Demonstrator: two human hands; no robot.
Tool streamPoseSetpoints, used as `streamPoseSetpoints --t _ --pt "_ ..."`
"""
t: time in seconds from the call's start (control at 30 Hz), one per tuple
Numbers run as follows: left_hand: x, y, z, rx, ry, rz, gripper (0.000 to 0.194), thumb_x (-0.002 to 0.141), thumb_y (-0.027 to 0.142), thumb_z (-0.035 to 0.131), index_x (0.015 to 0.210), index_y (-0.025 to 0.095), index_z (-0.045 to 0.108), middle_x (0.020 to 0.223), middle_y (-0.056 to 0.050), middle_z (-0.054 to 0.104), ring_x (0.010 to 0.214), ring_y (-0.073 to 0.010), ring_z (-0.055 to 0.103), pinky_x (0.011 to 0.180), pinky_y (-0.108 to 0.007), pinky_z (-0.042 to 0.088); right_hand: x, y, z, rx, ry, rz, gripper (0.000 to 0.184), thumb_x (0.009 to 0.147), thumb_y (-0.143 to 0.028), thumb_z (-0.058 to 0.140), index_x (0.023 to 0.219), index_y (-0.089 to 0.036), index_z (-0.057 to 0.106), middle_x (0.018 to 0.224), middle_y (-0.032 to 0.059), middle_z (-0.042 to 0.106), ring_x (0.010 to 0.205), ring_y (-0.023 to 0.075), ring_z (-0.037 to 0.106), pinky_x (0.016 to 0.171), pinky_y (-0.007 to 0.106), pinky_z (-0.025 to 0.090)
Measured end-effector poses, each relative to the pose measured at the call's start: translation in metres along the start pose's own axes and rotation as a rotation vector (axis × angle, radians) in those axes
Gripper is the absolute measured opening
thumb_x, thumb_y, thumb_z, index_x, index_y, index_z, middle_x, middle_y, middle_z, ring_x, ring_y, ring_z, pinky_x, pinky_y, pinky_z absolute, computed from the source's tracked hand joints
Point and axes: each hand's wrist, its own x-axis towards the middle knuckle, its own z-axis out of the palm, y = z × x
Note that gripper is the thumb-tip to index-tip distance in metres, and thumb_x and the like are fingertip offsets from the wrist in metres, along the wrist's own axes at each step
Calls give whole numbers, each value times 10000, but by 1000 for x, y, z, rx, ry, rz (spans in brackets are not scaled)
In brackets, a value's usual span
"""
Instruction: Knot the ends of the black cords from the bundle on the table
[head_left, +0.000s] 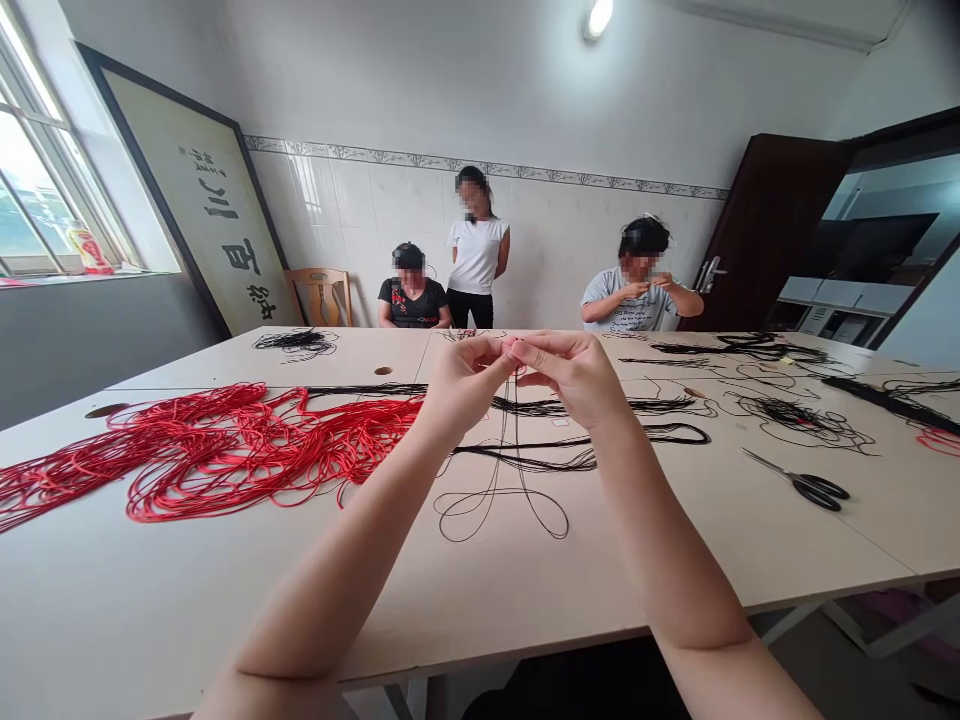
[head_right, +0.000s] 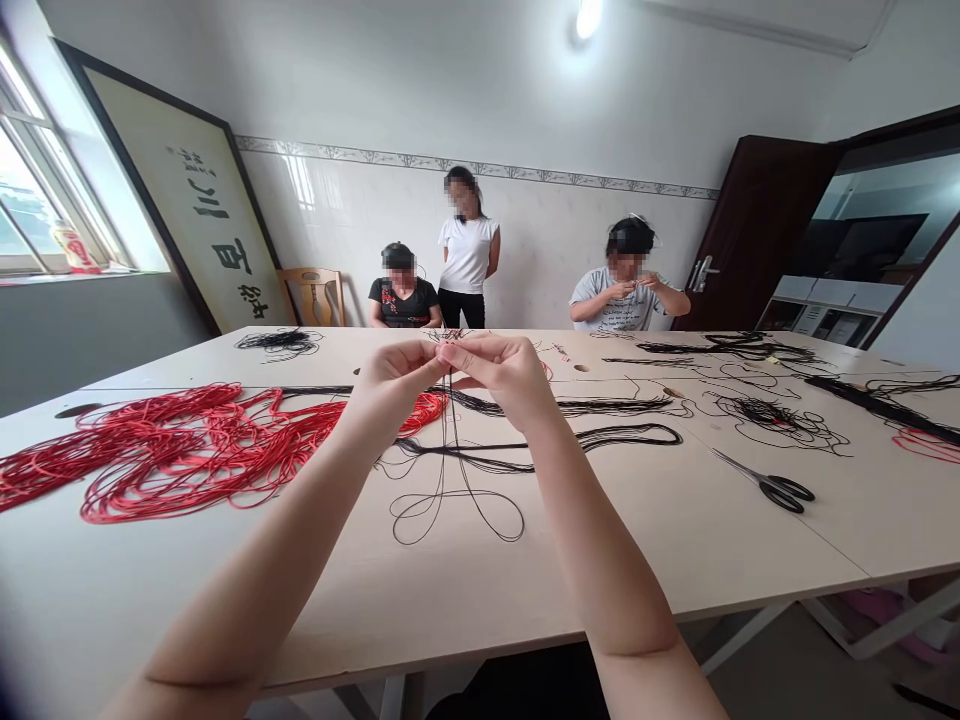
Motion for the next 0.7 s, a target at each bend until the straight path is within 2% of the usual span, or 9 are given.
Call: streamPoseSetpoints --t 0.1,0.23,0.33,0.43,0.53,0.7 --pt "1 -1 0 37 30 15 251 767 391 624 765 141 647 709 -39 599 594 -99 468 531 -231 332 1 3 2 -6 32 4 186 689 -384 718 818 -253 749 887 30 661 776 138 603 584 240 552" --pt "2 -1 1 46 64 20 254 768 392 620 755 139 623 665 -8 552 538 -77 403 488 -219 283 2 7 5 -47 108 -66 175 687 -387 708 795 -257 750 935 30 646 796 140 584 595 244 520" --pt "3 -3 3 -18 14 9 236 787 374 605 763 140 592 712 -4 563 600 -79 455 557 -212 347 4 10 7 -73 174 -132 131 683 -358 710 748 -250 747 879 23 647 836 151 580 701 279 503" --pt "5 -6 3 -133 -48 -26 225 820 364 569 851 142 586 855 -35 606 774 -105 544 719 -233 410 9 12 7 -68 208 -145 112 676 -344 711 707 -241 741 796 13 637 814 152 586 756 303 483" --pt "6 -10 4 -256 -121 -91 282 844 405 522 965 154 566 973 -72 622 886 -143 593 811 -287 424 14 12 5 -46 210 -108 123 659 -346 714 690 -228 735 753 7 607 749 140 580 682 284 476" --pt "9 -18 5 -310 -189 -93 278 840 419 526 917 157 572 839 -40 632 777 -133 620 801 -298 440 22 4 3 -76 200 -81 176 661 -379 709 638 -205 715 678 -7 550 640 106 523 576 252 419"
